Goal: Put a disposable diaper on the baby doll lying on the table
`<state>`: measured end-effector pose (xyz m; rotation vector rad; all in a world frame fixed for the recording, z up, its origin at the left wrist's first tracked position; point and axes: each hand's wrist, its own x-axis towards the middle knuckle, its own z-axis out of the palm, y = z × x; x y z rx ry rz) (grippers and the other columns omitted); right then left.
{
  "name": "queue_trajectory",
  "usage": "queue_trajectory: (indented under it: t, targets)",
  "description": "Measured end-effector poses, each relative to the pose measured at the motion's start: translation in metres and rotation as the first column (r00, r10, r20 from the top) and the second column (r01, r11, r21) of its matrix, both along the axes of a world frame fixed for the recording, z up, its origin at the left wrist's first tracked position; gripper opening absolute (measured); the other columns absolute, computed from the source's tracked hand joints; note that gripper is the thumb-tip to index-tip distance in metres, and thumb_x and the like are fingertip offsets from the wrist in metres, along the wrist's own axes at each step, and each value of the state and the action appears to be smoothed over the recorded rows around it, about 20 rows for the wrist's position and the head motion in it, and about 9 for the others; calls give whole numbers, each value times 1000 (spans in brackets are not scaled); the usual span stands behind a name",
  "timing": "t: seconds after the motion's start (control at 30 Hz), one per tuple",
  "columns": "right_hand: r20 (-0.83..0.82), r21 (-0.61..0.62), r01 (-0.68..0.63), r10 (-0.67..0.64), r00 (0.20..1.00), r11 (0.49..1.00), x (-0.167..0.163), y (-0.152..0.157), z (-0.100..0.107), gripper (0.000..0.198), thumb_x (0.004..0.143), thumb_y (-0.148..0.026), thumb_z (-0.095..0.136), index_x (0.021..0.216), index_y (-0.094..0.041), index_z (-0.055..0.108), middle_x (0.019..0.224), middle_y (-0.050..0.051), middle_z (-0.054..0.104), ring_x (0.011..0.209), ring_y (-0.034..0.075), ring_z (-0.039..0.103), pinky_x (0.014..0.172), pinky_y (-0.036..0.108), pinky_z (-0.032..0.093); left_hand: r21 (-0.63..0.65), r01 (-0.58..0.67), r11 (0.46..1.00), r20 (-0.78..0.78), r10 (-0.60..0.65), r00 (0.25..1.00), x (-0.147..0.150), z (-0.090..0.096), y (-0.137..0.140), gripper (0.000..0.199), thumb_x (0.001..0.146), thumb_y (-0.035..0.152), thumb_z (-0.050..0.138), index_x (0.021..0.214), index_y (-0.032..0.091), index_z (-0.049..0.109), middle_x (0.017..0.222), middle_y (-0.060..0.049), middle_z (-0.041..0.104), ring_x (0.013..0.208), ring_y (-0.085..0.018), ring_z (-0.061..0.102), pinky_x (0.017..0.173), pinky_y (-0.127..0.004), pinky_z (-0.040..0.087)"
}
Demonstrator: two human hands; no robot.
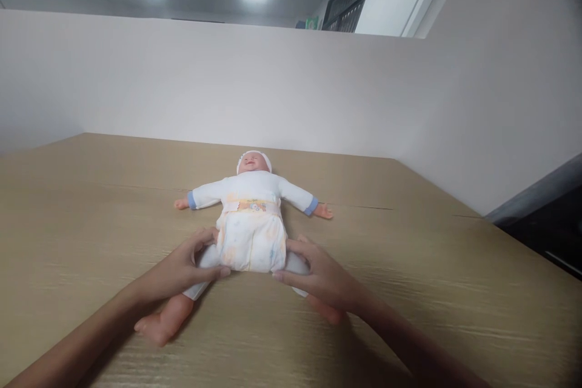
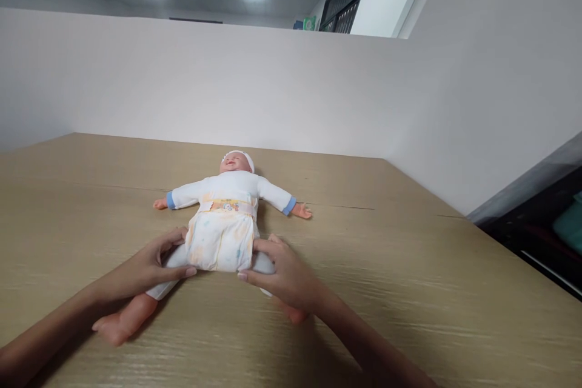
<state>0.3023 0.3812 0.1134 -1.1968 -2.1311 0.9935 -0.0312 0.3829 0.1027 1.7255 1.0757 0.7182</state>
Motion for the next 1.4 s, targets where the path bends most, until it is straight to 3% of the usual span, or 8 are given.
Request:
queue_trajectory:
  t: [0.27, 0.47, 0.8, 0.97, 1.13, 1.27, 1.33, 1.4]
  targets:
    - [-165, -122, 73, -93, 982, 990, -7, -7, -7, 34, 90, -44, 80, 116, -22, 75, 112, 6, 73, 106, 29, 63, 92, 37, 50, -51, 25, 998, 170, -16, 985, -1, -7, -2, 48, 97, 40, 84, 137, 31, 59, 140, -3, 67, 134, -25, 61, 122, -44, 45]
    - [-271, -225, 22, -84, 959, 974, -10, -10, 0, 35, 86, -41, 78, 115, -21, 72, 101, 2, 67, 89, 22, 56, 81, 33, 45, -108, -25, 994, 309, 57, 949, -2, -14, -3, 43, 97, 38, 85, 125, 29, 52, 120, -1, 68, 117, -20, 62, 100, -34, 51]
    - [-215, -124, 155, -179, 960, 980, -16, -21, 4, 29, 86, -34, 73, 113, -23, 74, 88, -2, 62, 76, 18, 49, 72, 31, 40, 80, -191, 978, 152, 177, 972, -16, -4, -25, 27, 107, 48, 68, 129, 33, 65, 131, -2, 67, 119, -21, 61, 109, -37, 48]
    - [-197, 145, 294, -263, 944, 945, -16, -21, -1, 23, 88, -34, 75, 109, -25, 75, 111, 3, 68, 79, 18, 55, 75, 33, 45, 79, -197, 977, 97, 189, 977, -21, -2, -34, 25, 107, 52, 67, 120, 30, 69, 121, -3, 69, 113, -21, 62, 102, -35, 49]
    - [-186, 274, 299, -255, 949, 914, -5, -5, -6, 16, 97, -39, 70, 97, -23, 71, 89, 2, 67, 70, 19, 54, 66, 33, 42, 49, -235, 971, 149, 226, 963, -15, -6, -24, 33, 101, 56, 73, 97, 23, 69, 113, -5, 69, 106, -23, 63, 93, -36, 51]
    - [-161, 504, 322, -278, 947, 802, 11, 20, -21, 11, 102, -33, 66, 97, -23, 68, 91, 3, 69, 82, 23, 59, 79, 37, 46, 164, -348, 923, 111, 333, 936, -18, -19, -2, 41, 95, 59, 77, 87, 22, 60, 117, -7, 67, 105, -25, 67, 92, -40, 54]
    - [-148, 649, 338, -323, 935, 682, 19, 35, -31, 7, 102, -27, 64, 106, -22, 67, 102, 5, 70, 95, 26, 62, 90, 40, 47, 396, -411, 821, 59, 424, 904, -23, -27, 14, 37, 96, 54, 76, 89, 23, 55, 114, -7, 67, 108, -28, 66, 95, -43, 52]
    - [-99, 746, 328, -390, 915, 580, 26, 51, -38, 17, 102, -24, 63, 118, -19, 65, 114, 10, 70, 107, 30, 61, 97, 44, 47, 636, -413, 652, 13, 526, 851, -27, -34, 33, 26, 97, 45, 72, 99, 24, 56, 113, -8, 68, 110, -30, 64, 98, -47, 49]
